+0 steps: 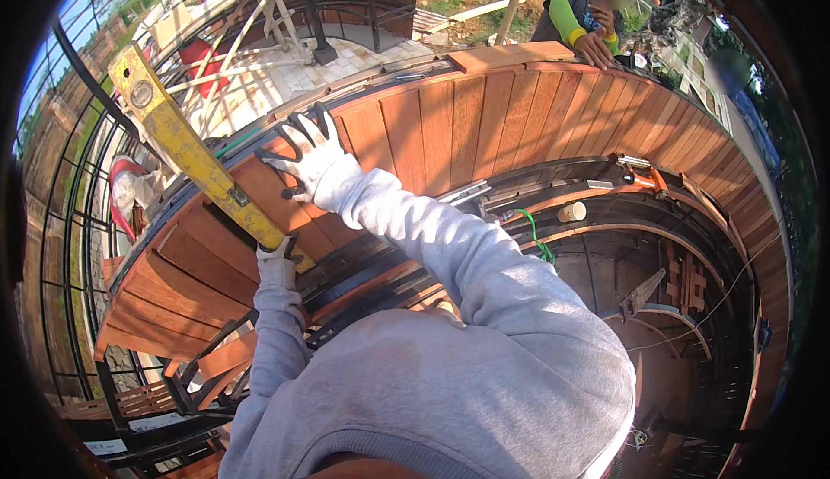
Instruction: The person installs wooden planks onto a curved wooden structure, using a spirit level to check alignment and a nail gun to secure each plank. The person repeatedly measures, positions, and fastens planks along the curved edge.
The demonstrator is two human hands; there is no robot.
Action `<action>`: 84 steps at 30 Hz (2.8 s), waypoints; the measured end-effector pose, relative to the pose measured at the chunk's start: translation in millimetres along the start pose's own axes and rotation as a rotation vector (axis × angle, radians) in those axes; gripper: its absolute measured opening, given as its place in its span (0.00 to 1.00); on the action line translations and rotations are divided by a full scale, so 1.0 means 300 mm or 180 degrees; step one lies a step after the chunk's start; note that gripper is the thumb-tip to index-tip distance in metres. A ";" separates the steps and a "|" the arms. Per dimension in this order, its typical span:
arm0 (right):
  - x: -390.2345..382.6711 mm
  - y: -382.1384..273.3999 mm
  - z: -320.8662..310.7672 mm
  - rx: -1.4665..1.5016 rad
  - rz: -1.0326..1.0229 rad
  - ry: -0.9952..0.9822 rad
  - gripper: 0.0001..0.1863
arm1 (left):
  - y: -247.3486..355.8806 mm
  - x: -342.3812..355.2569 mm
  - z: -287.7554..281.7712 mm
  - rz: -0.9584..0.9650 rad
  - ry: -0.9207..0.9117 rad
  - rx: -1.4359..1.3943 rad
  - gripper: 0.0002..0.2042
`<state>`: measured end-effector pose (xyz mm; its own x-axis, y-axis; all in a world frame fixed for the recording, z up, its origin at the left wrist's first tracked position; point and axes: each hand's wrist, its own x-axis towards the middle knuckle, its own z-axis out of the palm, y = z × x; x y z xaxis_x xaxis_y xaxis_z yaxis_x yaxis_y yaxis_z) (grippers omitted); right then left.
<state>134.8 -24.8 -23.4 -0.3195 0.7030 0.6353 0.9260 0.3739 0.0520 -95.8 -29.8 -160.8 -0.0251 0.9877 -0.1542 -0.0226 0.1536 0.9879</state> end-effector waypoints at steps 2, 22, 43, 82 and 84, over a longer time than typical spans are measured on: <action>0.004 -0.010 0.003 0.0011 -0.0059 0.0027 0.44 | 0.007 -0.012 -0.011 0.0058 0.0025 0.0129 0.19; 0.016 -0.019 -0.006 -0.0251 -0.0046 0.0073 0.46 | 0.067 -0.033 -0.001 -0.0072 0.0097 0.0676 0.24; 0.019 -0.029 -0.018 -0.0190 -0.0032 0.0084 0.46 | 0.045 -0.033 -0.003 -0.0062 0.0060 0.0331 0.21; 0.009 -0.028 0.005 0.0165 0.0021 -0.0050 0.43 | -0.023 -0.003 -0.028 0.0089 -0.0122 0.0013 0.22; 0.002 -0.023 0.007 0.0100 0.0066 -0.0082 0.43 | 0.005 -0.010 -0.019 0.0046 -0.0112 0.0075 0.22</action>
<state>127.7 -25.7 -24.9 -0.3056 0.7261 0.6159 0.9259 0.3774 0.0145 -101.4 -32.8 -159.1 0.0101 0.9902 -0.1396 0.0010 0.1396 0.9902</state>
